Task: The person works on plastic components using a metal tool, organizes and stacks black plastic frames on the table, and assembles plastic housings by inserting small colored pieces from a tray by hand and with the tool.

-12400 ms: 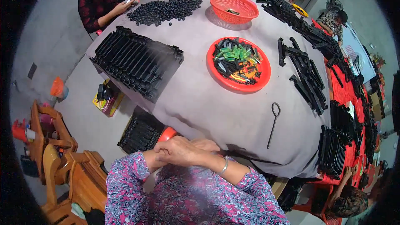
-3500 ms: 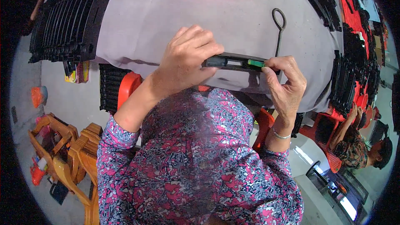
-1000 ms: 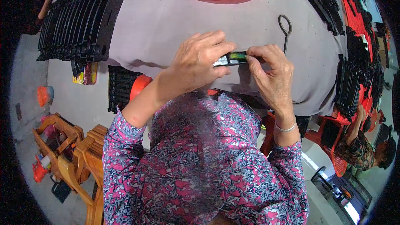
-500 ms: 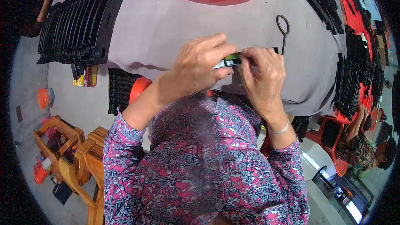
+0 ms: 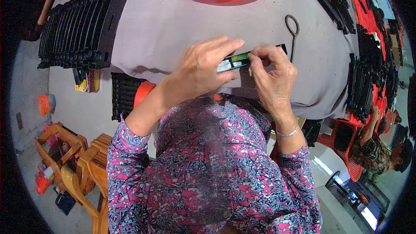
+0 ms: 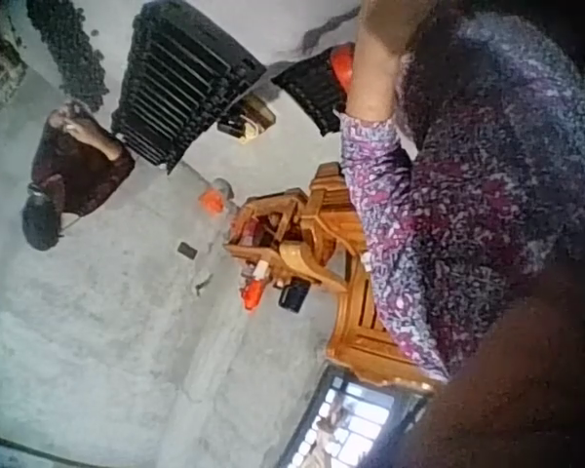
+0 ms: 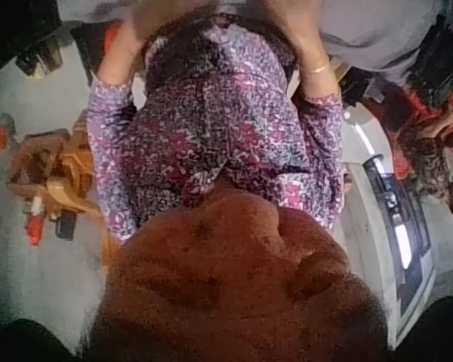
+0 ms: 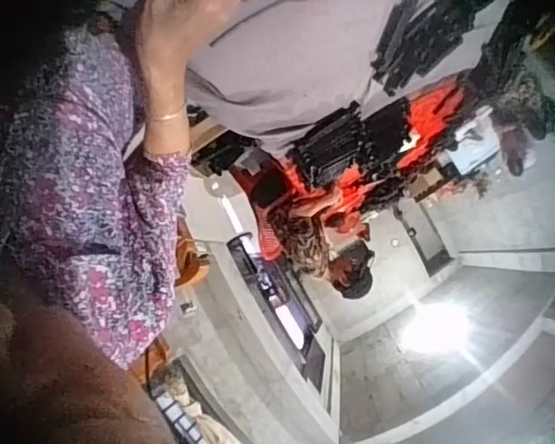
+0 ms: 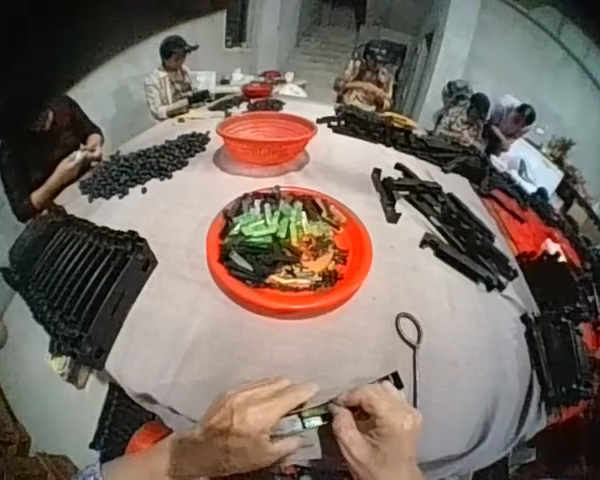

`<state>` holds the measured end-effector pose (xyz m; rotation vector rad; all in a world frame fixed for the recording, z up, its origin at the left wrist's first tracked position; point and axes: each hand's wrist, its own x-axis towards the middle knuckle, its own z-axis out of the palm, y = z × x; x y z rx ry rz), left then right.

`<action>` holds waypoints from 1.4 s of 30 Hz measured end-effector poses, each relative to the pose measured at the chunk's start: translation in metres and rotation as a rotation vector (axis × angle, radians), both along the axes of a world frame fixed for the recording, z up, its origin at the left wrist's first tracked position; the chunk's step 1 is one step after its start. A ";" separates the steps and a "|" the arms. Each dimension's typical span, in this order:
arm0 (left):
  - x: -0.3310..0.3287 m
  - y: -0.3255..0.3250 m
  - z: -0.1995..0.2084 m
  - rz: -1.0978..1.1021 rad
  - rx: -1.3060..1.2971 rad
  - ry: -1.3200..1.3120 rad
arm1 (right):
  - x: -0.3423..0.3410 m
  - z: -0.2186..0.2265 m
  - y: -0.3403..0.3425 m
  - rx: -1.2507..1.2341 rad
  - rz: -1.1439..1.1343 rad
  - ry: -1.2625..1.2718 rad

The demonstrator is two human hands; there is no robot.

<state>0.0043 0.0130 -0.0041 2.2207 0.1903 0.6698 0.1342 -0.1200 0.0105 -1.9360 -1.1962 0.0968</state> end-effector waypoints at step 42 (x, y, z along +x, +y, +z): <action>-0.010 0.000 -0.002 0.079 0.291 0.063 | -0.014 -0.023 0.001 -0.005 0.083 -0.324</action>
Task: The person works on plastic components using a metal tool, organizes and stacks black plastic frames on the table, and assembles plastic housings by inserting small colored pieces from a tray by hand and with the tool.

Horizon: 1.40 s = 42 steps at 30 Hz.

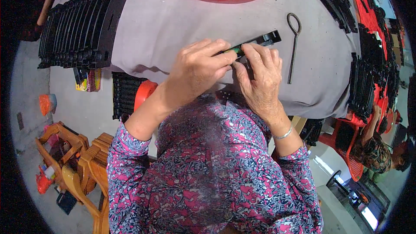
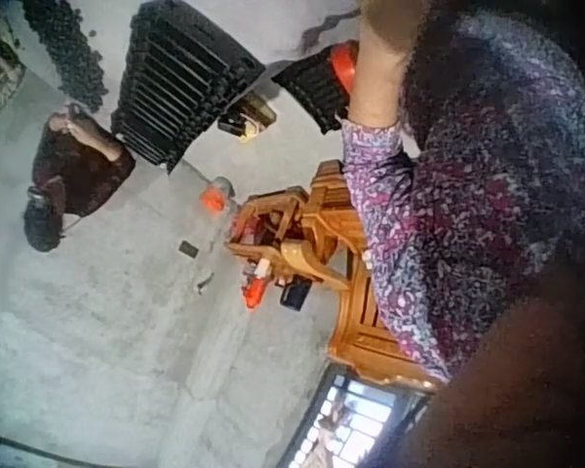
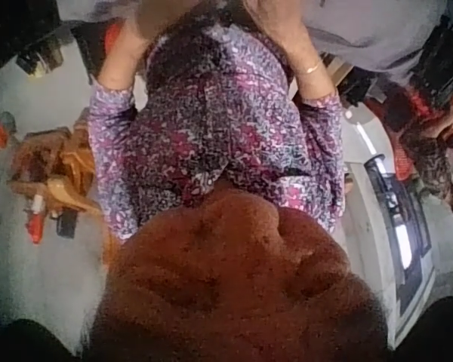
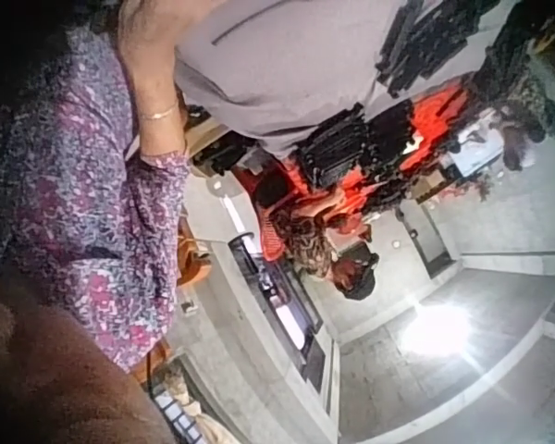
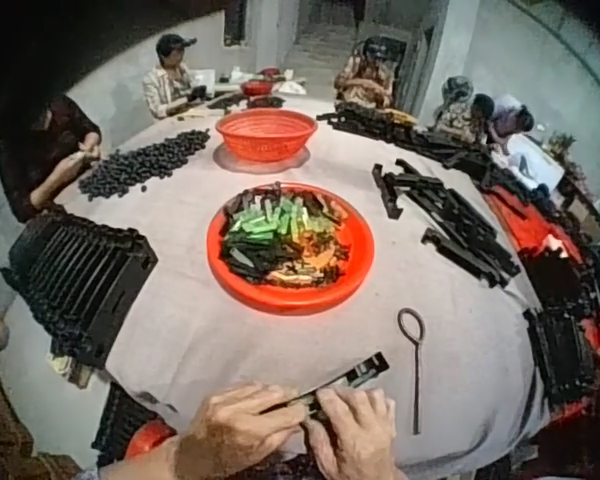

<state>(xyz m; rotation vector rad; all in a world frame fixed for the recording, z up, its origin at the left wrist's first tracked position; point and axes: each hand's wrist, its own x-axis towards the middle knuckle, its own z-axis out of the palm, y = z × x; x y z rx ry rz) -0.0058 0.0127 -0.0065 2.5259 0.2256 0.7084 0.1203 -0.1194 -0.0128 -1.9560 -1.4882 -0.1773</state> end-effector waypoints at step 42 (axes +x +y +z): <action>-0.002 -0.001 0.000 0.029 -0.125 -0.086 | 0.019 0.003 0.000 0.098 0.089 0.079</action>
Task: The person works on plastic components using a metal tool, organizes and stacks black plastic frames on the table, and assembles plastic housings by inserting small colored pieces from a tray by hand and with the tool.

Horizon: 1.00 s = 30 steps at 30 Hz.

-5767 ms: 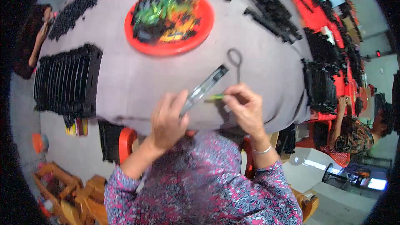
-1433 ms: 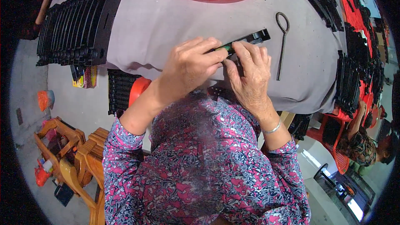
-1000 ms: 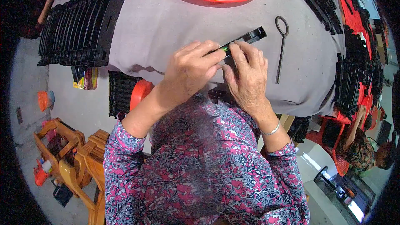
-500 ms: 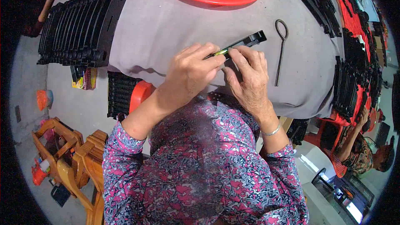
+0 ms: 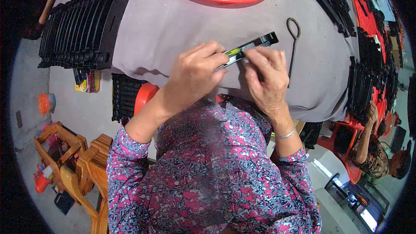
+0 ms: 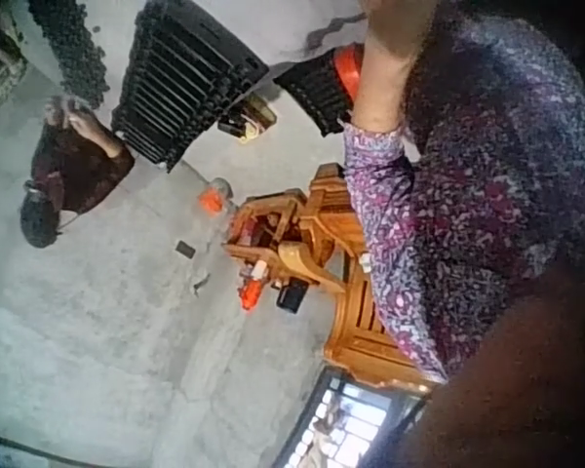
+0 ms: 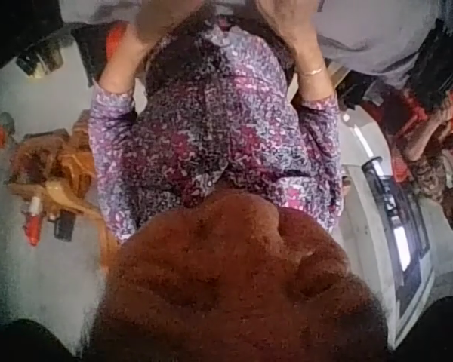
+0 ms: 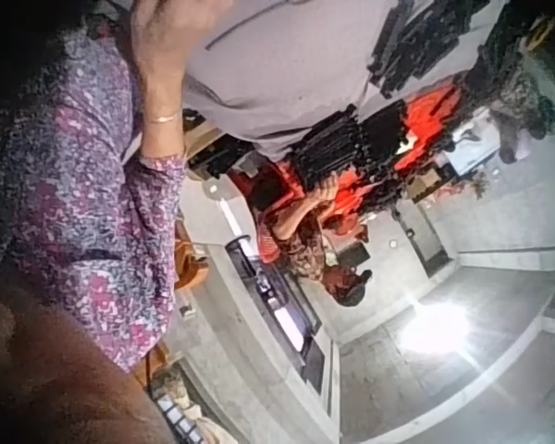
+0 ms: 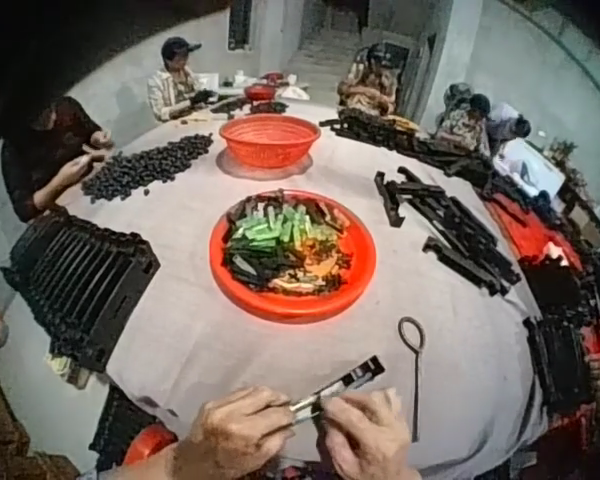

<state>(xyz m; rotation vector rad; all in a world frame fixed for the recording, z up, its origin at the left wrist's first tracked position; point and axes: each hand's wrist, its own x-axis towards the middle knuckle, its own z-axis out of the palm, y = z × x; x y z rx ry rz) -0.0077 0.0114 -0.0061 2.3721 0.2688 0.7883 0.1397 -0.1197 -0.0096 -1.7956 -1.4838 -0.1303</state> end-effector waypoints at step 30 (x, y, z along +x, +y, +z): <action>-0.003 0.008 0.006 -0.154 -0.004 0.077 | 0.096 0.015 -0.043 -0.309 -0.515 0.275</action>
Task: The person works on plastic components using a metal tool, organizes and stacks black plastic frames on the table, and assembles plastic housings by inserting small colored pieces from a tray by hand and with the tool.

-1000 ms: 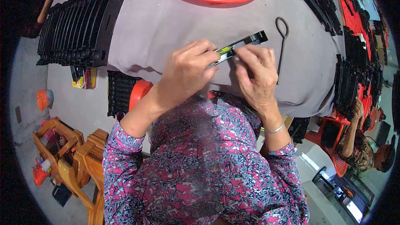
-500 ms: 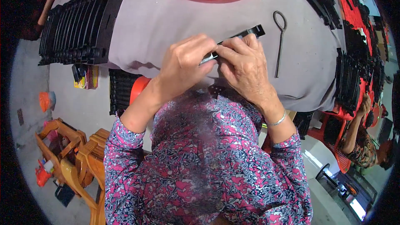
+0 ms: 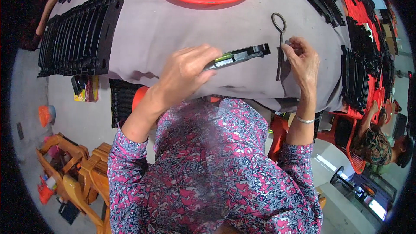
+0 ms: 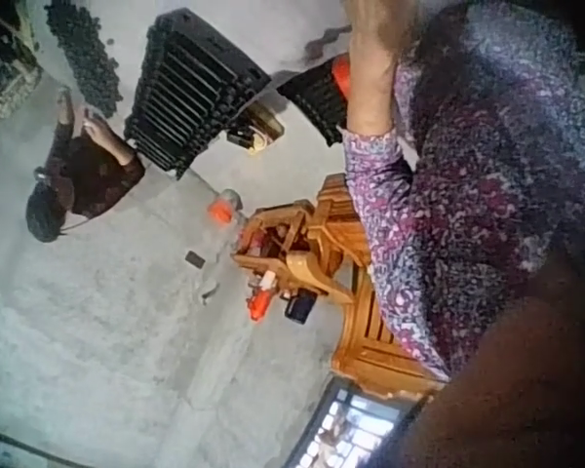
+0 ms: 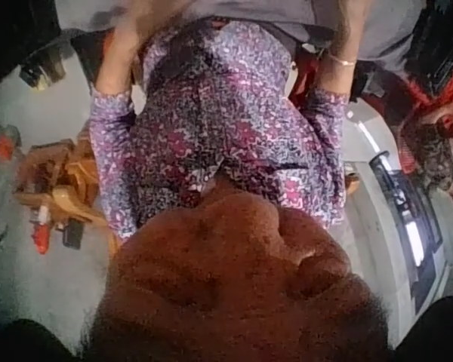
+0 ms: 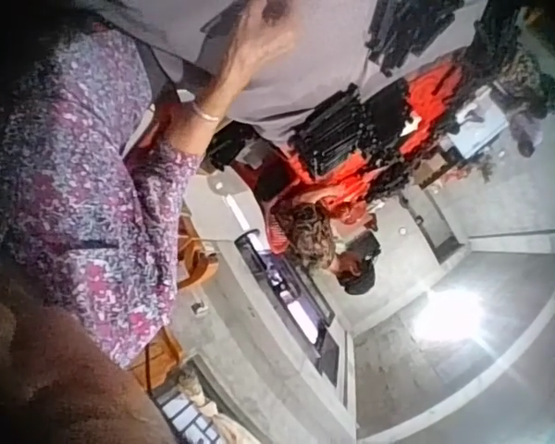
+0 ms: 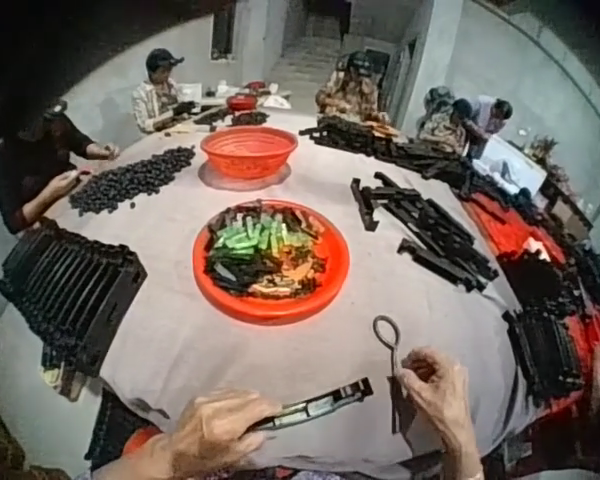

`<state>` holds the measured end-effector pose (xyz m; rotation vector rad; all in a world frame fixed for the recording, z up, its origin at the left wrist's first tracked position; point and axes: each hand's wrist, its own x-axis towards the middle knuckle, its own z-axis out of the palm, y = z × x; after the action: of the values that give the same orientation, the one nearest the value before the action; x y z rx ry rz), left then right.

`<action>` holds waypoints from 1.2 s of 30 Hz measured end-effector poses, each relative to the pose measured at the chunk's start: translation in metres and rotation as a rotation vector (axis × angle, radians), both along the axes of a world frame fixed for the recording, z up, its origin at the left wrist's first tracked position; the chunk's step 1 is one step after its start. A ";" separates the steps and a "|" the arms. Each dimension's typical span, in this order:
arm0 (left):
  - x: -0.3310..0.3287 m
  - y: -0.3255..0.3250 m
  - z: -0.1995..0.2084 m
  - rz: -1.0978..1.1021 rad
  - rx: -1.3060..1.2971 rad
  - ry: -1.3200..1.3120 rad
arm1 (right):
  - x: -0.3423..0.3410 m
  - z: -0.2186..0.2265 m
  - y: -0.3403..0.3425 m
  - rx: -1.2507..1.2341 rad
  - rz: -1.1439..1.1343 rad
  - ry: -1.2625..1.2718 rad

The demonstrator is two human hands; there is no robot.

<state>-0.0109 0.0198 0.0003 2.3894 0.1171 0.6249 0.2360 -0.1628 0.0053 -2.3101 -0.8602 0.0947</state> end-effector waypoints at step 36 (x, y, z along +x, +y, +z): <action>0.005 0.002 -0.006 -0.023 0.012 -0.054 | -0.018 0.058 0.050 0.830 0.347 0.848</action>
<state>-0.0062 0.0219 -0.0060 2.3800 0.0619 0.6808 0.2183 -0.1132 0.0631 -1.1487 -0.6456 0.6731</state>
